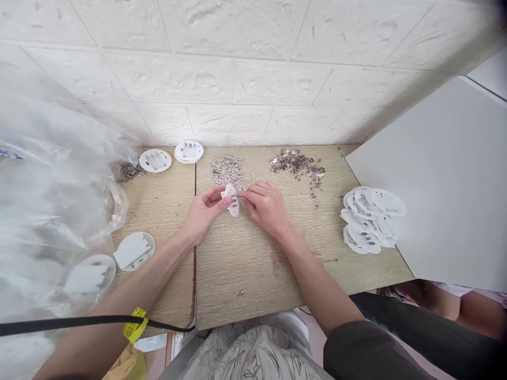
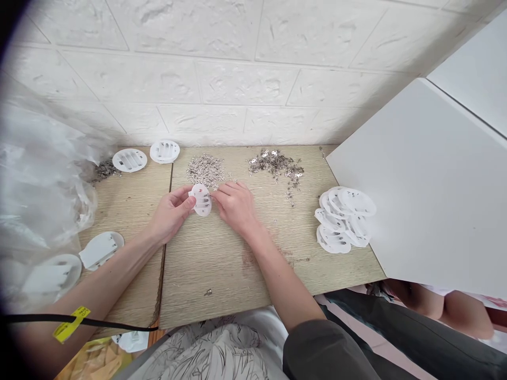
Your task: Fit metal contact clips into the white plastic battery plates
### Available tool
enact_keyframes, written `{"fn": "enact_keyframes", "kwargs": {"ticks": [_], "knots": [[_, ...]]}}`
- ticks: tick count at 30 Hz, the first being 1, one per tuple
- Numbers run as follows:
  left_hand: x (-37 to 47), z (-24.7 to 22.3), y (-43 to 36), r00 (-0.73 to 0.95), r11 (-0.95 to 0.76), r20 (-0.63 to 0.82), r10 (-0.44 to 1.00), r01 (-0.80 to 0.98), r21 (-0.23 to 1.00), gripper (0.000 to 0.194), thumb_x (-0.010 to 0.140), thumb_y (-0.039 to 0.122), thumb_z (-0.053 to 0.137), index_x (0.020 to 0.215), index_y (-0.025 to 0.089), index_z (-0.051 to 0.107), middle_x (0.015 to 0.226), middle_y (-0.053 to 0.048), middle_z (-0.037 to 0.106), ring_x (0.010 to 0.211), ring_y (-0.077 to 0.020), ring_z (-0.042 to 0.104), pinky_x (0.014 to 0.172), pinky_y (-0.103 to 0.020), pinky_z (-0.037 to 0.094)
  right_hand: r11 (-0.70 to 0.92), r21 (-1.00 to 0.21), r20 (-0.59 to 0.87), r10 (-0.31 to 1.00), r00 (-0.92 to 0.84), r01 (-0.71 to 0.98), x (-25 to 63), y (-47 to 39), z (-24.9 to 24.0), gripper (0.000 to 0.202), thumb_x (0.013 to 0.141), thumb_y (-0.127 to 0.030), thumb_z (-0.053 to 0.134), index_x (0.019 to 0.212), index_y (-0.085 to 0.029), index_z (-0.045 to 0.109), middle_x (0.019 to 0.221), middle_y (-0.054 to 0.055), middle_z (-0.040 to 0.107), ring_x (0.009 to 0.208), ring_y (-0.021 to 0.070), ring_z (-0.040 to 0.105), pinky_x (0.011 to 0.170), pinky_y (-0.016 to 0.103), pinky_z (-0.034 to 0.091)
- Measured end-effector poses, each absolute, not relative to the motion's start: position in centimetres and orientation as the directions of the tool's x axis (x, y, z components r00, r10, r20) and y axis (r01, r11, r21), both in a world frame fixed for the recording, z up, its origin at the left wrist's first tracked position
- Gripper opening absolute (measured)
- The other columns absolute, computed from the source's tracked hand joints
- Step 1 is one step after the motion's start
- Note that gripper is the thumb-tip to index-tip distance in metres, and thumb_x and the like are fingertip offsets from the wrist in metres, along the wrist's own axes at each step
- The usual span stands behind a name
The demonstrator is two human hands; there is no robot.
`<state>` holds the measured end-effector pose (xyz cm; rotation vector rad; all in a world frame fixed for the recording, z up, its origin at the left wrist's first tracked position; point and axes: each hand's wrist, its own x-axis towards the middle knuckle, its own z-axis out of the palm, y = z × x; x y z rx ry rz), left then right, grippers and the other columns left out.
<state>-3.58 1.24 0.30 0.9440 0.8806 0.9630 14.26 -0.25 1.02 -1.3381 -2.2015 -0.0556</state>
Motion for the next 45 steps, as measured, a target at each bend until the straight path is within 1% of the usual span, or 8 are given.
{"fn": "enact_keyframes", "kwargs": {"ticks": [7, 9, 14, 17, 26, 35, 41, 45], "knots": [[-3.7, 0.1, 1.3, 0.303, 0.262, -0.182, 0.936, -0.25, 0.932, 0.048, 0.063, 0.04, 0.081, 0.103, 0.018, 0.067, 0.102, -0.009, 0.072, 0.1, -0.0236, 0.065, 0.093, -0.039, 0.048, 0.508, -0.245, 0.47, 0.807, -0.357, 0.826, 14.0, -0.2, 0.8, 0.023, 0.093, -0.021, 0.048, 0.087, -0.018, 0.07, 0.073, 0.005, 0.065, 0.076, 0.0183, 0.052, 0.067, 0.033, 0.032], [-3.8, 0.2, 1.3, 0.31, 0.266, -0.181, 0.933, -0.258, 0.929, 0.047, 0.063, 0.04, 0.081, 0.103, 0.017, 0.067, 0.104, -0.009, 0.072, 0.101, -0.0238, 0.065, 0.094, -0.039, 0.048, 0.506, -0.307, 0.468, 0.817, -0.335, 0.806, 14.1, -0.2, 0.6, 0.021, 0.093, -0.022, 0.049, 0.087, -0.019, 0.069, 0.075, 0.005, 0.065, 0.076, 0.0183, 0.052, 0.068, 0.033, 0.034], [-3.9, 0.4, 1.6, 0.365, 0.295, -0.162, 0.917, -0.344, 0.891, 0.041, 0.07, 0.044, 0.076, 0.099, 0.016, 0.07, 0.105, -0.011, 0.071, 0.101, -0.0257, 0.065, 0.09, -0.04, 0.051, 0.456, -0.553, 0.438, 0.871, -0.222, 0.697, 14.3, -0.2, 0.5, 0.017, 0.091, -0.023, 0.051, 0.085, -0.018, 0.066, 0.078, 0.004, 0.063, 0.072, 0.0156, 0.053, 0.068, 0.029, 0.04], [-3.8, 0.4, 1.7, 0.379, 0.293, -0.144, 0.914, -0.373, 0.88, 0.038, 0.076, 0.046, 0.07, 0.097, 0.015, 0.071, 0.107, -0.012, 0.07, 0.105, -0.0263, 0.064, 0.091, -0.039, 0.051, 0.425, -0.619, 0.393, 0.896, -0.209, 0.66, 14.4, -0.2, 0.7, 0.018, 0.091, -0.024, 0.051, 0.083, -0.017, 0.064, 0.078, 0.004, 0.061, 0.07, 0.0145, 0.052, 0.064, 0.027, 0.04], [-3.8, 0.5, 1.7, 0.374, 0.292, -0.144, 0.916, -0.378, 0.878, 0.036, 0.078, 0.046, 0.068, 0.096, 0.015, 0.071, 0.108, -0.012, 0.07, 0.107, -0.0261, 0.063, 0.092, -0.039, 0.051, 0.421, -0.572, 0.347, 0.902, -0.258, 0.703, 14.4, -0.3, 1.0, 0.023, 0.093, -0.022, 0.045, 0.08, -0.016, 0.062, 0.079, 0.005, 0.057, 0.072, 0.0151, 0.051, 0.067, 0.027, 0.039], [-3.8, 0.6, 1.7, 0.375, 0.293, -0.149, 0.915, -0.361, 0.885, 0.039, 0.077, 0.048, 0.069, 0.098, 0.015, 0.071, 0.109, -0.013, 0.07, 0.106, -0.0265, 0.063, 0.09, -0.039, 0.052, 0.442, -0.517, 0.351, 0.891, -0.289, 0.733, 14.7, -0.3, 1.1, 0.022, 0.094, -0.021, 0.046, 0.083, -0.016, 0.065, 0.08, 0.006, 0.06, 0.075, 0.0161, 0.052, 0.071, 0.028, 0.039], [-4.1, 0.2, 1.7, 0.386, 0.266, -0.145, 0.911, -0.282, 0.922, 0.046, 0.07, 0.045, 0.076, 0.105, 0.017, 0.071, 0.11, -0.013, 0.07, 0.104, -0.0274, 0.064, 0.091, -0.041, 0.051, 0.509, -0.471, 0.364, 0.856, -0.366, 0.721, 15.1, -0.1, 0.9, 0.022, 0.095, -0.021, 0.046, 0.09, -0.016, 0.067, 0.075, 0.004, 0.061, 0.075, 0.0169, 0.05, 0.07, 0.029, 0.037], [-4.3, -0.2, 1.7, 0.365, 0.231, -0.138, 0.921, -0.225, 0.947, 0.048, 0.066, 0.045, 0.078, 0.105, 0.018, 0.071, 0.108, -0.012, 0.072, 0.106, -0.0282, 0.064, 0.094, -0.042, 0.05, 0.537, -0.416, 0.364, 0.838, -0.407, 0.734, 15.2, -0.1, 1.0, 0.023, 0.094, -0.018, 0.045, 0.085, -0.017, 0.067, 0.071, 0.004, 0.059, 0.072, 0.0169, 0.048, 0.067, 0.029, 0.036]]}}
